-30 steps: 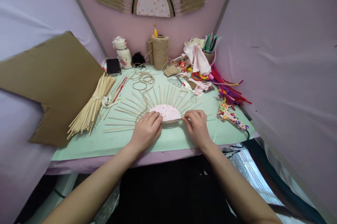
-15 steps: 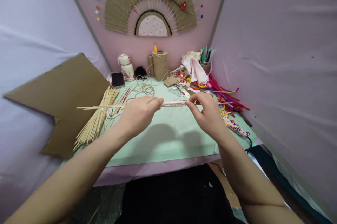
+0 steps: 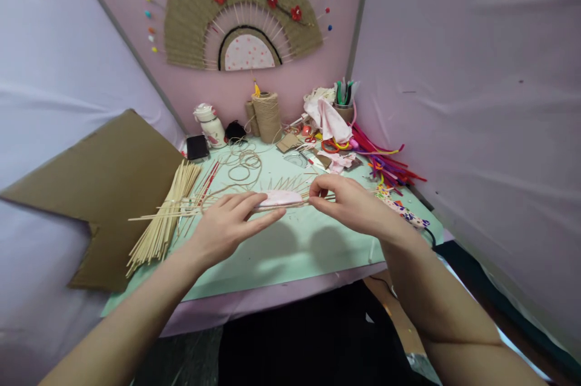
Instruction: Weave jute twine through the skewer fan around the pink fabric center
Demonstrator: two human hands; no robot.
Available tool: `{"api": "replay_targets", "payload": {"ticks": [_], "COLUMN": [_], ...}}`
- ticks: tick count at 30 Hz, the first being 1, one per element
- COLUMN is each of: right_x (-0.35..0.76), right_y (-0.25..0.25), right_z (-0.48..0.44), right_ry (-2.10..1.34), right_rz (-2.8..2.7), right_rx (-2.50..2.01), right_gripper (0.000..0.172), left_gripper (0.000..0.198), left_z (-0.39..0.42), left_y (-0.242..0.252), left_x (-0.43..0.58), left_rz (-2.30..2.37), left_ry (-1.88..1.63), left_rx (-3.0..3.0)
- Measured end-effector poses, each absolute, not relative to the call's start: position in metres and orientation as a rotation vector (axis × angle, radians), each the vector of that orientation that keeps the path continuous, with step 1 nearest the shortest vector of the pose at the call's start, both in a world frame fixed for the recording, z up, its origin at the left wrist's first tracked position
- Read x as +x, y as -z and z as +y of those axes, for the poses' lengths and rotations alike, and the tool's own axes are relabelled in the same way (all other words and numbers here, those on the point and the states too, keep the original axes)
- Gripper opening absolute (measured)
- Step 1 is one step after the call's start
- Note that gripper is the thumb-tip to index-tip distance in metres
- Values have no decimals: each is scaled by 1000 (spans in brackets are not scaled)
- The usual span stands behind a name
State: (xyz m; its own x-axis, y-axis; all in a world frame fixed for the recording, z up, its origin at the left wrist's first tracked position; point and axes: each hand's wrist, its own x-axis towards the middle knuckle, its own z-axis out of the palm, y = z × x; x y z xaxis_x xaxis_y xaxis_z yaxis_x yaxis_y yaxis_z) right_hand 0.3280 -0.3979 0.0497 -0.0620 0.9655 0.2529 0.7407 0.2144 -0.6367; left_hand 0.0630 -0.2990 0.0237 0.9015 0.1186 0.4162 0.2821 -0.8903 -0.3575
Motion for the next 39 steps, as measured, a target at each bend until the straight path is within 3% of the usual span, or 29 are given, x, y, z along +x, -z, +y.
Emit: {"api": "replay_targets", "payload": {"ticks": [10, 27, 32, 39], "right_x": [288, 286, 338, 454], "right_y": [12, 37, 37, 60], "right_z": [-421, -408, -426, -473], "right_ry": [-207, -218, -50, 134], "right_rz": [-1956, -1772, -1650, -1499], "right_rx": [-1635, -1732, -1723, -2316], "right_gripper": [13, 12, 12, 29], "left_gripper": [42, 44, 44, 40], "left_z": [-323, -323, -319, -312], "left_y": [51, 64, 67, 74], "left_x": [38, 36, 38, 39], "left_rz": [-270, -327, -350, -374], "left_ry": [862, 819, 767, 668], "left_rx": [-2697, -2734, -2782, -2855]}}
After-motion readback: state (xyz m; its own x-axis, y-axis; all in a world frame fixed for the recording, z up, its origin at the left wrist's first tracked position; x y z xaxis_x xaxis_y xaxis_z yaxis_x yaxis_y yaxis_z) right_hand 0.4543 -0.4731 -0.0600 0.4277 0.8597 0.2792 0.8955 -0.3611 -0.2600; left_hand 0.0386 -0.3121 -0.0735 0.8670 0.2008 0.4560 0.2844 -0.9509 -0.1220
